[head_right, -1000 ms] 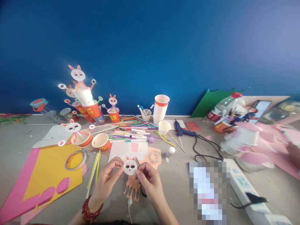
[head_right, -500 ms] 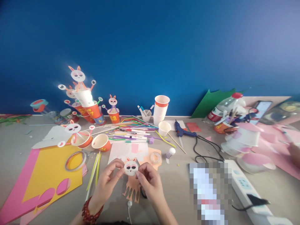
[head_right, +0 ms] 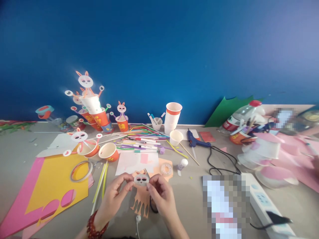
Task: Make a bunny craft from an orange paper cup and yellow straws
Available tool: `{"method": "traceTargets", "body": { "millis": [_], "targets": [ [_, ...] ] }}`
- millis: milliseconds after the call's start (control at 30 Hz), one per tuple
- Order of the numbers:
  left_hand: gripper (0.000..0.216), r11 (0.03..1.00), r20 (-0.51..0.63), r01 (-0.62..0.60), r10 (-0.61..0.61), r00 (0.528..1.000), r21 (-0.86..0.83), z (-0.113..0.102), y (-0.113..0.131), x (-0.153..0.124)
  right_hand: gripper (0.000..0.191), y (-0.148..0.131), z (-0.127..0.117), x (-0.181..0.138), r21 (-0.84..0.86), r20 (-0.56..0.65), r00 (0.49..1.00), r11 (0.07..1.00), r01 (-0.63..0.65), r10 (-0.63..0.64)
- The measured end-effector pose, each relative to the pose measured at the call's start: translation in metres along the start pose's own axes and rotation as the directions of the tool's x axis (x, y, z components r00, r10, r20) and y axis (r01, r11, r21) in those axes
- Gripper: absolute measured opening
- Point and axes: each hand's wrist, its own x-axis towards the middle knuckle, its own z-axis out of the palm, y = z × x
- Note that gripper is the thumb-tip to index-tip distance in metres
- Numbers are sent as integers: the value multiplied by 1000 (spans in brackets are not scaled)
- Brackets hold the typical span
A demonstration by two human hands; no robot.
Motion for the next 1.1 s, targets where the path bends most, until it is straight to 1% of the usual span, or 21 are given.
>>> {"method": "traceTargets", "body": {
  "millis": [100,167,300,367,400,433,467,533,633,733,800,900,1000,1100],
  "targets": [
    [15,996,-18,-65,66,998,58,-3,-5,-1,42,4,-1,1,-4,-1,1000,1000,26,-26],
    [14,986,-42,-113,119,992,122,-10,-11,0,43,6,-2,2,-6,-3,999,999,40,-41],
    [15,940,-97,-149,186,978,307,-38,-23,6,45,10,-5,5,14,-17,999,999,38,-37],
    [18,901,-156,-161,241,958,403,-55,-25,14,45,10,-6,6,18,-22,999,999,36,-35],
    [19,871,-199,-174,291,936,460,-63,-25,18,45,10,-7,6,17,-22,999,999,38,-37],
    [18,825,-214,-209,365,906,525,-70,-25,23,45,9,-7,6,14,-21,999,999,41,-41],
    [18,776,-205,-226,413,887,589,-76,-25,28,45,9,-7,5,11,-19,999,999,45,-45],
    [20,669,-181,-208,463,868,713,-85,-25,36,46,9,-7,4,3,-21,999,999,49,-49],
    [21,545,-157,-158,486,860,824,-93,-30,42,46,11,-7,3,-16,-35,998,999,46,-47],
    [20,476,-132,-132,482,866,870,-95,-37,43,47,14,-7,4,-19,-39,998,999,47,-48],
    [16,456,-121,-124,472,873,881,-95,-41,43,47,16,-8,5,-15,-35,998,999,51,-52],
    [14,457,-120,-125,470,875,881,-95,-42,42,47,19,-9,7,-5,-30,998,999,51,-51],
    [15,473,-112,-152,485,867,868,-95,-36,38,47,20,-10,8,12,-27,999,999,40,-40],
    [17,522,-77,-218,485,871,825,-91,-25,29,48,18,-11,8,18,-29,999,999,27,-26]
  ]
}}
